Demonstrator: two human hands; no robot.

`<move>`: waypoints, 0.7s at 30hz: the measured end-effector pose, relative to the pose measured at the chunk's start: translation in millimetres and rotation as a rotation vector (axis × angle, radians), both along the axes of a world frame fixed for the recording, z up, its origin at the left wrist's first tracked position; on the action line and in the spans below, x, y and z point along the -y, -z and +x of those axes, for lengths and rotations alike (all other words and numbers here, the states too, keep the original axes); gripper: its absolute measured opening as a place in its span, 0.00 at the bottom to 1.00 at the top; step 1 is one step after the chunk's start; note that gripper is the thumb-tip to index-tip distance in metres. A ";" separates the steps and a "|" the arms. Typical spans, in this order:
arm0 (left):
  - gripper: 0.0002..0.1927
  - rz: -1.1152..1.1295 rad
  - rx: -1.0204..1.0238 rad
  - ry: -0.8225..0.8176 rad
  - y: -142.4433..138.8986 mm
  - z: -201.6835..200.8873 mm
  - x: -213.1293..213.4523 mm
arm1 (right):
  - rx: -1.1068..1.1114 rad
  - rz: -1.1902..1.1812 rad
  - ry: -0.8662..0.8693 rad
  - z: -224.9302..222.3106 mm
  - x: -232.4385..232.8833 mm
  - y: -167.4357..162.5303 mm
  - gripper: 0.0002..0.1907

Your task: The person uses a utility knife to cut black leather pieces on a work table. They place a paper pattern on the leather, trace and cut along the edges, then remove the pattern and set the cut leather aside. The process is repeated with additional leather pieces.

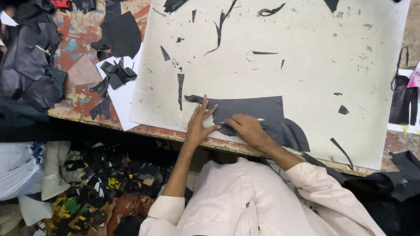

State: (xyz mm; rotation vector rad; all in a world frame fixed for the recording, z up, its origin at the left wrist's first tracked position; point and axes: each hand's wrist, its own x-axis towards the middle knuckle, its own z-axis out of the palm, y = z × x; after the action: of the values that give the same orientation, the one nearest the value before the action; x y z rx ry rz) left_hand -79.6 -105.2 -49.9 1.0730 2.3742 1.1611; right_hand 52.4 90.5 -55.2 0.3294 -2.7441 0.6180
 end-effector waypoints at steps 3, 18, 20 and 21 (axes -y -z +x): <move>0.67 0.006 0.055 -0.027 -2.5 -0.6 -0.1 | -0.066 0.039 0.007 -23.9 17.6 6.6 0.17; 0.67 -0.065 -0.039 0.013 -4.2 -3.1 -2.4 | 0.137 0.222 0.066 35.5 -59.6 6.2 0.24; 0.67 -0.063 -0.046 0.006 -4.6 -2.0 -2.8 | 0.172 0.317 0.134 73.6 -119.0 3.5 0.25; 0.66 -0.065 -0.046 -0.001 -4.8 -0.8 -2.2 | 0.180 0.256 0.184 99.8 -148.1 -2.0 0.27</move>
State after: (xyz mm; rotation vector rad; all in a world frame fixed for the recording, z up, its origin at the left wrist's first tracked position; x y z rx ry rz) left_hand -80.5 -103.0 -45.2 1.0884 2.4306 1.0623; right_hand 152.2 238.7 -53.2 0.0783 -2.9868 0.2598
